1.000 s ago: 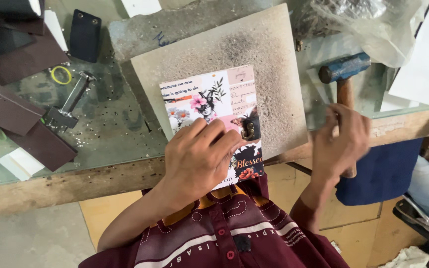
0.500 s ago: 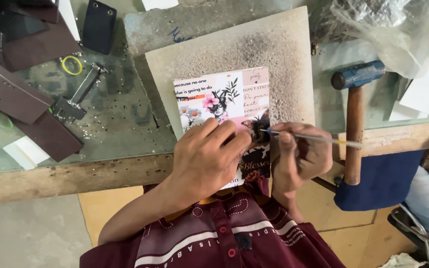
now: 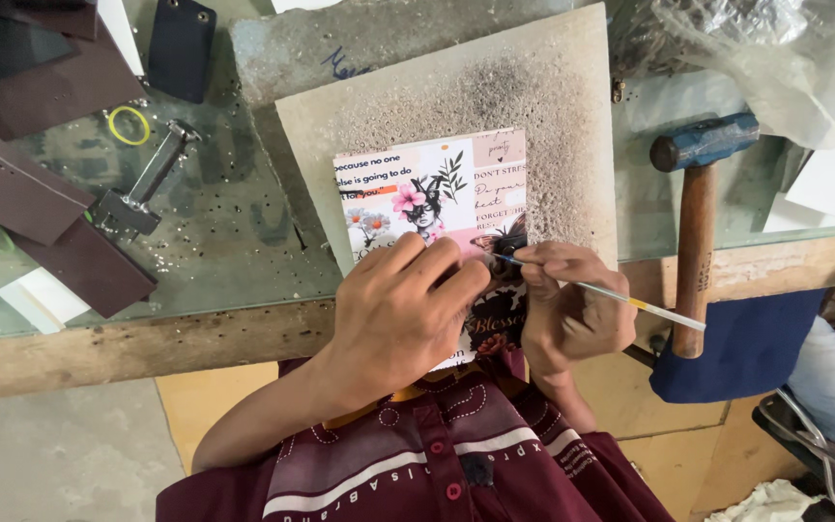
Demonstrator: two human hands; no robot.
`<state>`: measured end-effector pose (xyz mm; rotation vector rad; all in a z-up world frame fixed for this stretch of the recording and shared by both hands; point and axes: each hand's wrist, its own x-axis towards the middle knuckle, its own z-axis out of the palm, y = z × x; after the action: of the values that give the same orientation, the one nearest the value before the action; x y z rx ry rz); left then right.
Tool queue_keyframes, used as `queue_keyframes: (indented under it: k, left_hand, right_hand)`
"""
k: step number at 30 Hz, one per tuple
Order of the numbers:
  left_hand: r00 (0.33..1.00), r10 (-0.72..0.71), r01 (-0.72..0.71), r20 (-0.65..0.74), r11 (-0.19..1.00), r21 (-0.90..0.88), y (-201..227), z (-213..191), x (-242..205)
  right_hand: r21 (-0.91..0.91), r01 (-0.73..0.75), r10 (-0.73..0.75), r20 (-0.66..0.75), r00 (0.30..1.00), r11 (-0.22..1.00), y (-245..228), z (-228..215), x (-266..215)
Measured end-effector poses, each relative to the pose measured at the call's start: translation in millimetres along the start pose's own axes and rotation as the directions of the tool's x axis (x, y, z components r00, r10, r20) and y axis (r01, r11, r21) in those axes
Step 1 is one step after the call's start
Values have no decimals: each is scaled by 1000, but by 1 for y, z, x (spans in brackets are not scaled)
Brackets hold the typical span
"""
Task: The person assembles notebooks by placing a metal punch on the cover, striking it with a hammer, and then inserting a metal fastener to secure the pages. The person repeats this process for multiple notebooks, flipping them over to work on different sides.
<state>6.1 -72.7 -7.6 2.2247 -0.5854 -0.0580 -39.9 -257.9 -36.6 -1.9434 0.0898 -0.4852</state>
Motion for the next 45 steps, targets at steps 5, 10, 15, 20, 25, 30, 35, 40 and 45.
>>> queue_keyframes:
  k: [5, 10, 15, 20, 25, 30, 35, 40, 45]
  left_hand:
    - [1000, -2, 2, 17, 1000, -8, -1, 0, -1]
    - [1000, -3, 4, 10, 1000, -12, 0, -1, 0]
    - [1000, -1, 2, 14, 1000, -10, 0, -2, 1]
    - [1000, 0, 0, 22, 1000, -4, 0, -2, 0]
    - [1000, 1, -1, 22, 1000, -11, 0, -1, 1]
    - [1000, 3, -3, 16, 1000, -5, 0, -3, 1]
    - [1000, 5, -5, 8, 1000, 2, 0, -1, 1]
    - [1000, 3, -3, 12, 1000, -6, 0, -2, 1]
    - [1000, 7, -7, 5, 1000, -1, -1, -1, 2]
  right_hand:
    - [19, -13, 13, 16, 1000, 1000, 0, -1, 0]
    - [-5, -14, 14, 30, 999, 1000, -3, 0, 0]
    - [-48, 3, -1, 43, 999, 999, -3, 1, 2]
    - [-50, 27, -25, 46, 999, 998, -3, -1, 3]
    - [-59, 26, -23, 36, 999, 998, -2, -2, 3]
    - [-64, 41, -38, 47, 998, 997, 0, -2, 4]
    - [-49, 54, -52, 37, 998, 997, 0, -2, 4]
    - [-48, 2, -1, 25, 1000, 999, 0, -2, 2]
    - [48, 53, -54, 22, 998, 997, 10, -3, -2]
